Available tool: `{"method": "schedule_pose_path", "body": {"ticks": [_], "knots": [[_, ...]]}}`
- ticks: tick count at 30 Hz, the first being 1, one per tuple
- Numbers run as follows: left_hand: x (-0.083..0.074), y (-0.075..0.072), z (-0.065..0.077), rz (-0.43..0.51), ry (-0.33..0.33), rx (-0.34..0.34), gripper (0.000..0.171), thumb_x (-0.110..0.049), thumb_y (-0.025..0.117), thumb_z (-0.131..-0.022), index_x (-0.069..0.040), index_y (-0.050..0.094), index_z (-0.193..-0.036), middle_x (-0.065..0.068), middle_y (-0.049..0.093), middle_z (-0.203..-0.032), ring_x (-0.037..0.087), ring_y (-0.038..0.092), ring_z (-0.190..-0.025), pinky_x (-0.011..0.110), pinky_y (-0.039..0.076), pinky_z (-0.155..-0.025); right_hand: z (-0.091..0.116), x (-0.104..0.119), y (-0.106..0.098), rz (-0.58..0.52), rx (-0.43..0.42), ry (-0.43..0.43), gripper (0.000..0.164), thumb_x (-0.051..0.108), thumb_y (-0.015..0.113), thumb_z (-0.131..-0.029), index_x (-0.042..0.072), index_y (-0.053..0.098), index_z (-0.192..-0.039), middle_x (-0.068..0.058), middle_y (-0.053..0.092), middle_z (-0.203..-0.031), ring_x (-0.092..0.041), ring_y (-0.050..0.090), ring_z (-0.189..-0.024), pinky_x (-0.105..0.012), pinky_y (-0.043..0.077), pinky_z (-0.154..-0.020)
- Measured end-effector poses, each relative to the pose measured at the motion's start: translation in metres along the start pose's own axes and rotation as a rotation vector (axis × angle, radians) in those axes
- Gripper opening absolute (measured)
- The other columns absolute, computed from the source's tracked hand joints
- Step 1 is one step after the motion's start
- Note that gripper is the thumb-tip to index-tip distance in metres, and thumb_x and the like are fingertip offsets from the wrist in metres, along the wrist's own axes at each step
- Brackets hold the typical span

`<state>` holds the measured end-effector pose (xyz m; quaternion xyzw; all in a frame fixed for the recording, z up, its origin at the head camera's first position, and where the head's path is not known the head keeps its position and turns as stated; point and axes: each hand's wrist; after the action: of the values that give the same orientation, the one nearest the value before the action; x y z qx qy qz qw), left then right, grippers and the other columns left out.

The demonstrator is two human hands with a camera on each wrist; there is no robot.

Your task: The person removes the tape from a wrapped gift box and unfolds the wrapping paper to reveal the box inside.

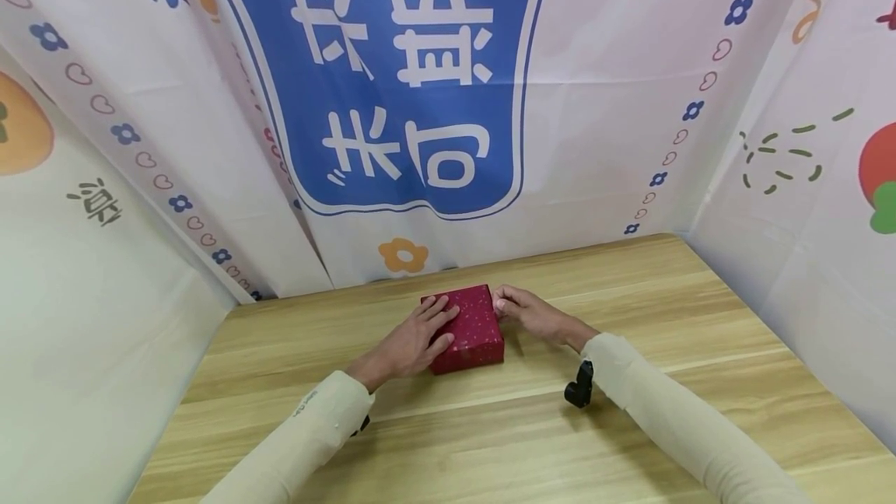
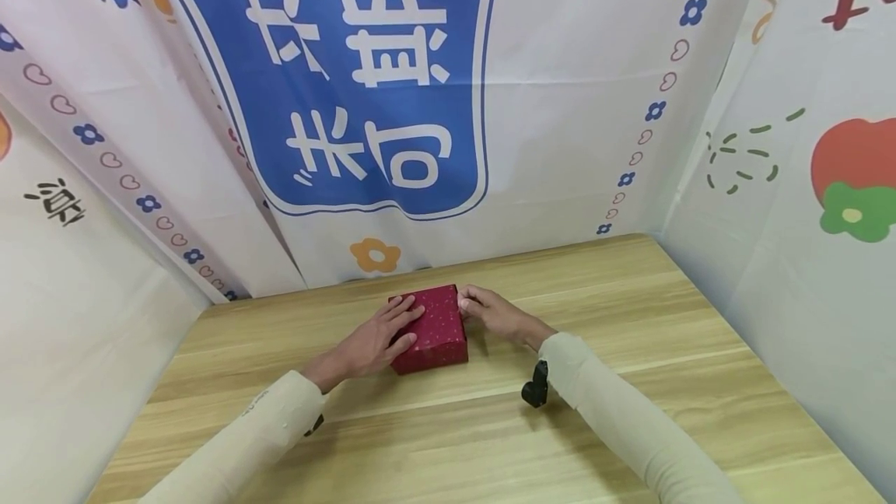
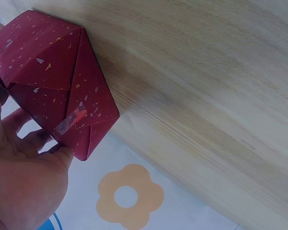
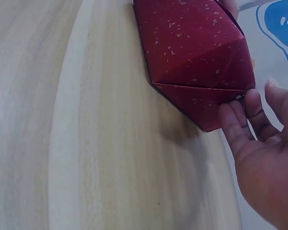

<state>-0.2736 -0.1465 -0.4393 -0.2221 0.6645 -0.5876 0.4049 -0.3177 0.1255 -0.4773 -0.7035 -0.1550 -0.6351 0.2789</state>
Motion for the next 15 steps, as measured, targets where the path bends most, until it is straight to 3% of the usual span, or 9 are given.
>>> {"method": "schedule_pose_path", "body": {"ticks": [15], "knots": [[0.0009, 0.0011, 0.001, 0.004, 0.005, 0.0, 0.055, -0.035, 0.043, -0.105, -0.009, 0.036, -0.153, 0.018, 0.023, -0.162, 0.037, 0.017, -0.152, 0.051, 0.022, -0.122, 0.0015, -0.004, 0.0009, -0.119, -0.005, 0.031, 0.024, 0.017, 0.033, -0.108, -0.004, 0.044, -0.11, -0.005, 0.052, -0.103, -0.019, 0.06, -0.109, -0.048, 0.043, -0.11]]}}
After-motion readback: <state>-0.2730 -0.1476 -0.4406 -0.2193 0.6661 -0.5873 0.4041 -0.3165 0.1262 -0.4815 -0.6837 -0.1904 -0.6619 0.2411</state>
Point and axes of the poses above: each hand's wrist, its own z-axis away from the middle knuckle, its own y-axis out of the palm, x = y × z
